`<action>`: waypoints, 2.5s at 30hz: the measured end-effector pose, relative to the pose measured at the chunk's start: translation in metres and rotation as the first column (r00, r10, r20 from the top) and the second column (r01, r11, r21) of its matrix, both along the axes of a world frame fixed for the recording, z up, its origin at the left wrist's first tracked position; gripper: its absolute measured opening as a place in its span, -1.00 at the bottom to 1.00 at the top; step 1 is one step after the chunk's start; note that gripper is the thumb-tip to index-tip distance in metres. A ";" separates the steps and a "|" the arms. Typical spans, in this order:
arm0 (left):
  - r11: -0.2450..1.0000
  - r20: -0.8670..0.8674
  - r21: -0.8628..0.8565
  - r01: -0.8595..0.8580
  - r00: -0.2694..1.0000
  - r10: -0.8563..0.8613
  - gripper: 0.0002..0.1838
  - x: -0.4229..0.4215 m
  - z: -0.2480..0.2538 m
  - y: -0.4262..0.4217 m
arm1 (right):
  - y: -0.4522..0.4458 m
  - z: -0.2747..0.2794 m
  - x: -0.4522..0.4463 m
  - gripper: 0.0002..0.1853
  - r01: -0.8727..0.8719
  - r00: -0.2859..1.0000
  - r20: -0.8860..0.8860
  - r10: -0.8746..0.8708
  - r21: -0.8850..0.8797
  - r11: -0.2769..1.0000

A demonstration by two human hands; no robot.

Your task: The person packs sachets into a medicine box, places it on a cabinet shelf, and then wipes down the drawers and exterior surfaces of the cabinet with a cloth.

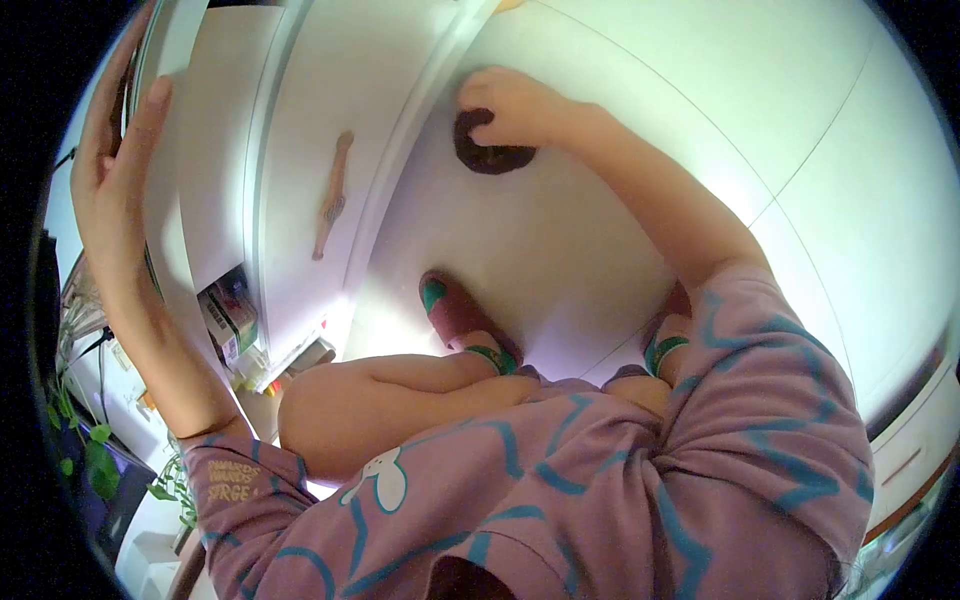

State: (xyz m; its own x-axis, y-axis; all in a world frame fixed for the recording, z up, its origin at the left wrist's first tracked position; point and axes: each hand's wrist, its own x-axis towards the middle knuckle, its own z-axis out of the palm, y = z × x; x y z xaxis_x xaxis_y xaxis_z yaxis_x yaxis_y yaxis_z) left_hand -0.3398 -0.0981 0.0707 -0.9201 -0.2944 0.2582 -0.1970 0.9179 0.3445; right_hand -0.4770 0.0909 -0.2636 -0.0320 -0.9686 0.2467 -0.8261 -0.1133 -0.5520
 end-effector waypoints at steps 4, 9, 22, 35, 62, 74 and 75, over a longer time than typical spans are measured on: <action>1.000 -0.006 0.013 0.010 1.000 -0.010 -0.51 0.003 -0.001 0.003 | -0.014 0.090 0.013 -0.65 -0.066 0.632 0.750 -0.194 0.302 0.951; 0.996 -0.012 0.083 0.045 0.999 -0.044 -0.52 0.004 0.000 0.011 | -0.060 0.089 0.059 -0.69 0.304 0.715 0.698 0.043 -0.366 0.880; 0.948 -0.040 0.293 0.125 0.992 -0.118 -0.53 0.001 0.002 0.008 | -0.062 0.083 0.016 -0.55 0.791 0.462 0.723 -0.513 -0.075 0.608; 0.990 -0.133 -0.117 0.076 0.987 -0.092 -0.47 -0.010 -0.009 0.020 | -0.067 0.015 0.142 -0.60 0.491 -0.083 0.948 -0.308 0.308 0.815; 0.998 0.097 -0.029 -0.054 0.994 0.057 -0.37 -0.015 0.015 0.017 | -0.135 0.120 -0.136 -0.53 0.974 0.214 0.855 -0.472 -0.223 0.038; 0.992 0.082 0.036 -0.124 0.989 0.121 -0.33 -0.013 0.015 0.020 | -0.106 0.118 -0.022 -0.47 0.726 0.673 0.674 -0.305 -0.525 0.443; 0.993 0.082 0.035 -0.116 0.990 0.113 -0.33 -0.013 0.014 0.020 | -0.114 0.118 -0.041 -0.47 0.730 0.670 0.674 -0.310 -0.525 0.437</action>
